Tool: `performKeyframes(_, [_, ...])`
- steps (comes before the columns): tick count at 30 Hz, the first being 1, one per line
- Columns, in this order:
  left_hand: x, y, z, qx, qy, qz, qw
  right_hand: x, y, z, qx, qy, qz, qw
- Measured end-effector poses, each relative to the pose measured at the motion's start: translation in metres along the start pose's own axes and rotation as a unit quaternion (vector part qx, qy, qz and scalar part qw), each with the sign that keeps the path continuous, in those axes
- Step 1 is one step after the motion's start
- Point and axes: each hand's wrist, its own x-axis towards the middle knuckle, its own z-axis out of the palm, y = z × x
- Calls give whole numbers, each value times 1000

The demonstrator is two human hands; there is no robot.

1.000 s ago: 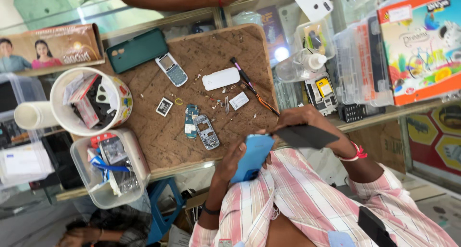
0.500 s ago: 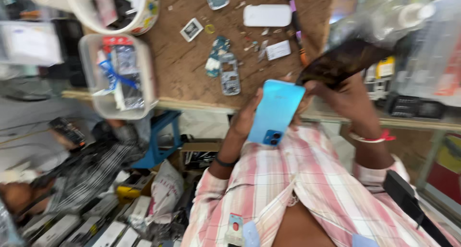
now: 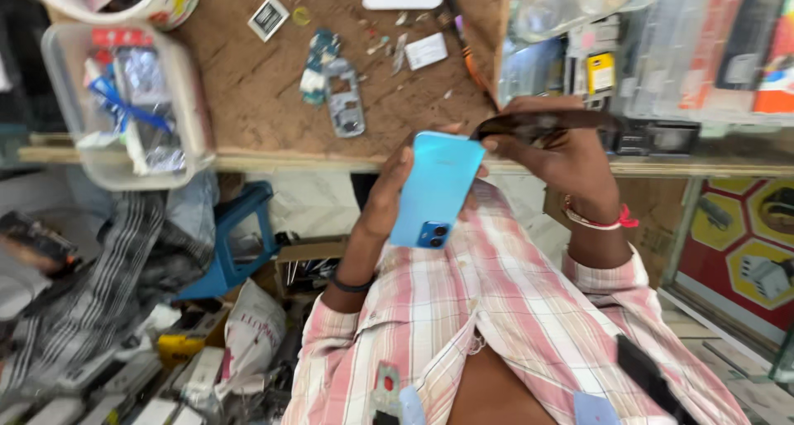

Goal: The person holds a light blue smartphone and removes a protective film from its back surface. They then use a black packet labeled 'Super X' to wipe the phone's back repeatedly, smoothing the surface.

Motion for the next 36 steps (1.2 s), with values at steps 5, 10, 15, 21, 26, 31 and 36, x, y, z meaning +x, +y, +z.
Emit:
performKeyframes(5, [-3, -5, 1, 25, 9, 28, 999, -9, 7, 18, 174, 42, 22, 984])
performKeyframes(10, [-8, -12, 2, -3, 7, 33, 999, -14, 7, 20, 252, 7, 32, 967])
performKeyframes(15, [-21, -7, 7, 8, 14, 39, 999, -20, 0, 25, 149, 17, 2, 989])
performKeyframes(21, [-31, -10, 20, 65, 13, 87, 994, -38, -19, 30, 5, 69, -44, 997])
performKeyframes(26, [-35, -8, 21, 60, -3, 90, 994, -44, -19, 37, -15, 62, -102, 993])
performKeyframes(31, [-40, -7, 21, 70, -7, 79, 994, -47, -10, 40, -13, 66, -85, 994])
performKeyframes(36, [-42, -12, 25, 60, 13, 116, 991, -40, -11, 40, 61, 37, -112, 991])
